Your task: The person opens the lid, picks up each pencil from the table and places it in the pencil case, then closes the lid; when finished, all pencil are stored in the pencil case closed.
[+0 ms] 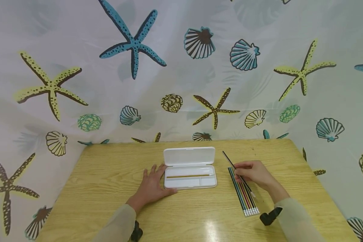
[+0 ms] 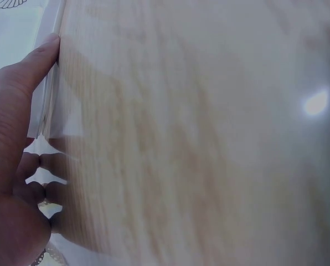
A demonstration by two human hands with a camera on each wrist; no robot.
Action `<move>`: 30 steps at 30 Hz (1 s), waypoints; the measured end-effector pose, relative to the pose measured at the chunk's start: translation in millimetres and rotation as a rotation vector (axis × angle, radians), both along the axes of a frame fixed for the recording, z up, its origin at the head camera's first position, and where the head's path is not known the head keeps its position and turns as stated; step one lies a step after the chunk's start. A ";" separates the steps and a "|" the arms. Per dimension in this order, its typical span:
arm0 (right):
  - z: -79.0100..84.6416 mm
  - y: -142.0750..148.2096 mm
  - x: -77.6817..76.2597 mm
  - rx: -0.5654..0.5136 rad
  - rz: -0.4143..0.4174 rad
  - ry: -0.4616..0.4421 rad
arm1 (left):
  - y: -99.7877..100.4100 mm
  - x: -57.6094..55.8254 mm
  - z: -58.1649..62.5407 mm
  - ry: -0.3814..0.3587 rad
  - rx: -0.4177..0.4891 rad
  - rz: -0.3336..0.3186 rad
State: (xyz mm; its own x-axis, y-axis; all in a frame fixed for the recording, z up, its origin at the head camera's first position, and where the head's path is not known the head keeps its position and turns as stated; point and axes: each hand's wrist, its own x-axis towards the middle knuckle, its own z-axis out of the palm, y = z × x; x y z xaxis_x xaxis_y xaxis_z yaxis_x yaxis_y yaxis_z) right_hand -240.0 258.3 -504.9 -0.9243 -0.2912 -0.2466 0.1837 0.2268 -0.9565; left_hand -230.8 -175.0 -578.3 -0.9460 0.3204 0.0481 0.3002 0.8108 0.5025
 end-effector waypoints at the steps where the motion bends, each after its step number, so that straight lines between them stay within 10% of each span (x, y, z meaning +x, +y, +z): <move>1: 0.4 -2.5 -1.4 0.007 0.008 0.000 | 0.0 0.1 0.2 -0.001 0.001 0.000; 30: 11.0 -85.1 -33.8 0.139 0.267 0.192 | 0.9 1.4 4.1 -0.005 0.004 -0.005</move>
